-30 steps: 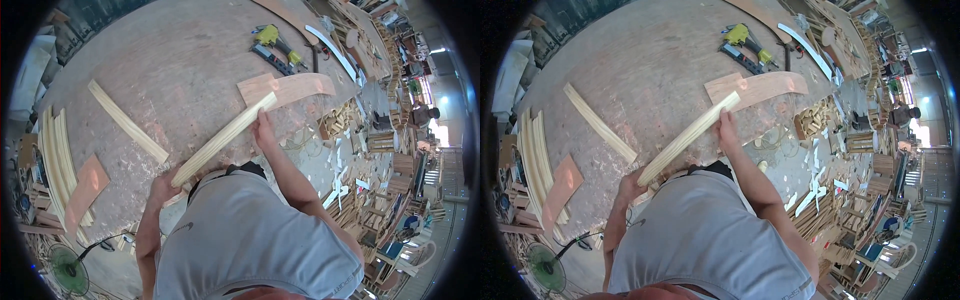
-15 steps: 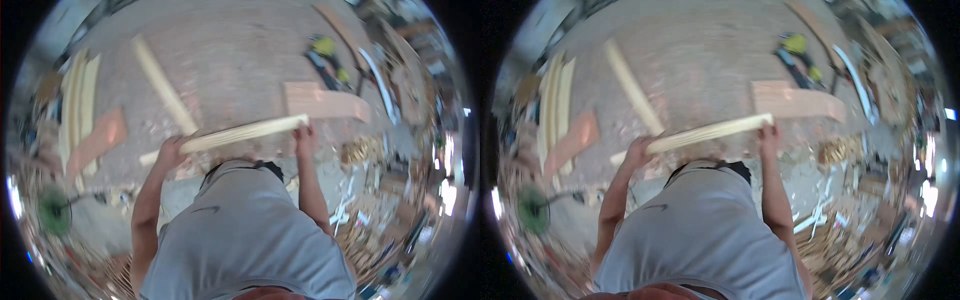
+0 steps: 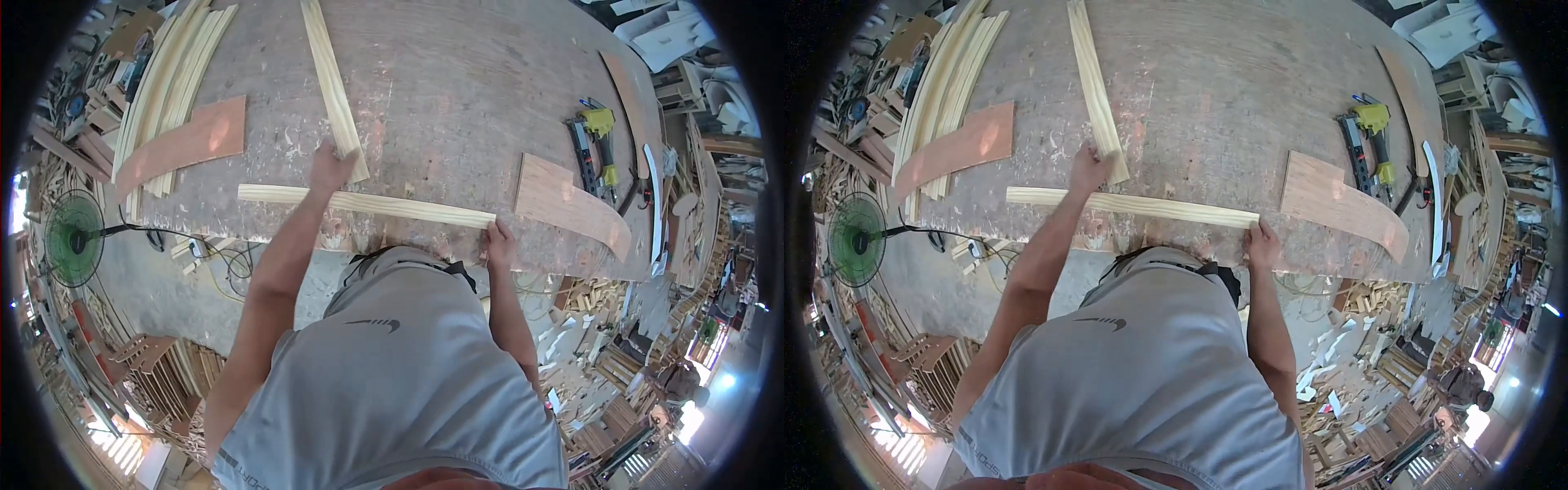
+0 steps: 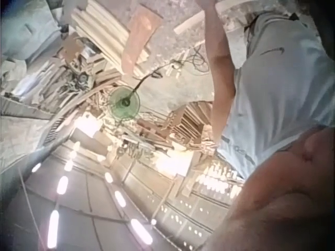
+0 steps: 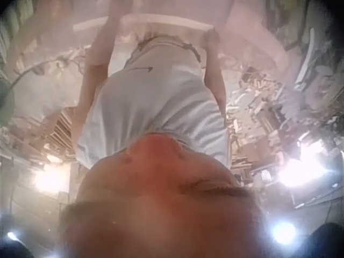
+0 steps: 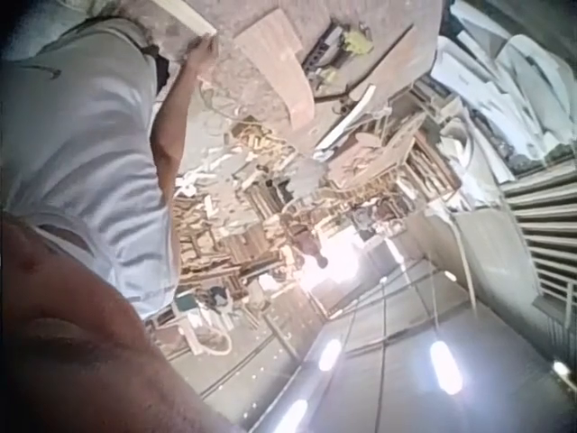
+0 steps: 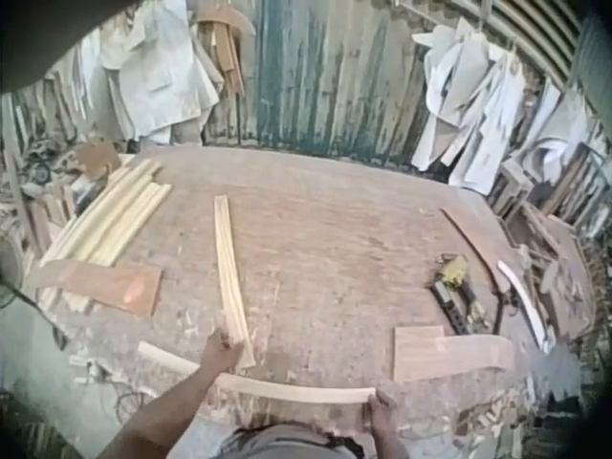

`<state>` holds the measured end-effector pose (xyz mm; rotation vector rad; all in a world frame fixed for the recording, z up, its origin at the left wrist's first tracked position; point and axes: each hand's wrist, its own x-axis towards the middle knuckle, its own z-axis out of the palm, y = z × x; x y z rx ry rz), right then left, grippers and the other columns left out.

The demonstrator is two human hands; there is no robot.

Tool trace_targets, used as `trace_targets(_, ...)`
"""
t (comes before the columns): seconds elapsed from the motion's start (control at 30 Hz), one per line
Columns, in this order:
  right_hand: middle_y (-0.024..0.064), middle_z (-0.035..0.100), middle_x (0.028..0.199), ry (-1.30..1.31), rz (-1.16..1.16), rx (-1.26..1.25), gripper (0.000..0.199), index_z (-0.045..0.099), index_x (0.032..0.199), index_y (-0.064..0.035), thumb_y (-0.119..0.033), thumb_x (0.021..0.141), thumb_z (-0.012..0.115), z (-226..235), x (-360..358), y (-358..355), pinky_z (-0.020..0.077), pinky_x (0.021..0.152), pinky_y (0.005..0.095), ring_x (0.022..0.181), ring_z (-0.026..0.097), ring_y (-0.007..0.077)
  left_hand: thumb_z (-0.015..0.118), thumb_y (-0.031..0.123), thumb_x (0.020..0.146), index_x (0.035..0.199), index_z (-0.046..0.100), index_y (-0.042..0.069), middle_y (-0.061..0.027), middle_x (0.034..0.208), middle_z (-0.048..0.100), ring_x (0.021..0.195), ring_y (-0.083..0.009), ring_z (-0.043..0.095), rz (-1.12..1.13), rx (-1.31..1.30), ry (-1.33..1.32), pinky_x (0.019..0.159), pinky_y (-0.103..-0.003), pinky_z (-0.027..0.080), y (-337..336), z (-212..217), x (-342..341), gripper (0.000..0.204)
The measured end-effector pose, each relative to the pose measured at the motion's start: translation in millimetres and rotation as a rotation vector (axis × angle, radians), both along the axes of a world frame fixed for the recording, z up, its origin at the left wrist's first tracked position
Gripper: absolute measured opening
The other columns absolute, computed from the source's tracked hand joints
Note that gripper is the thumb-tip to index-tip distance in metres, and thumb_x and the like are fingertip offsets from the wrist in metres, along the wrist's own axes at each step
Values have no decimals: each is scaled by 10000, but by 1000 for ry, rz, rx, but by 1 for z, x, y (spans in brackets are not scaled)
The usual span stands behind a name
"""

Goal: The person arranges wooden pieces on a workbench and joins them together using a pneumatic nail gun and a hammer to assemble a wooden frame.

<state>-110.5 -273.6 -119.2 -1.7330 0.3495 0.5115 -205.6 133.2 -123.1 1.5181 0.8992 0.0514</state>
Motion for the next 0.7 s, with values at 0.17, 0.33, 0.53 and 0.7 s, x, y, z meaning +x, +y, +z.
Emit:
trace_targets(0.17,165,621,1019,-382,137,-549,490,536,1142,48,-257,777,651,19,-5,6,484,765,309,902,605,226,769,323,598,1084,459,-57,-165,848,581,722,-344,609,128,694,145,693,-391,520,-18,13,32,691)
trace_targets(0.33,90,611,911,-124,-151,-110,378,522,1153,11,-190,842,596,38,-41,-18,491,631,267,796,607,172,588,160,771,1139,493,18,-68,786,553,775,-199,621,220,-561,-422,641,-302,524,-5,60,23,406)
trace_targets(0.53,68,606,864,-78,-189,-34,328,565,1081,3,-242,864,594,61,-46,-12,495,638,265,787,614,149,542,274,848,1001,478,4,-52,758,491,574,-113,438,454,-939,-669,498,-245,415,-3,91,23,317)
trace_targets(0.7,82,627,895,-138,-88,-22,301,568,1089,7,-205,876,576,73,-24,9,494,657,253,792,614,140,534,298,868,1136,393,-11,-101,956,465,652,-113,432,261,-1285,-1023,554,-235,420,-7,115,13,433)
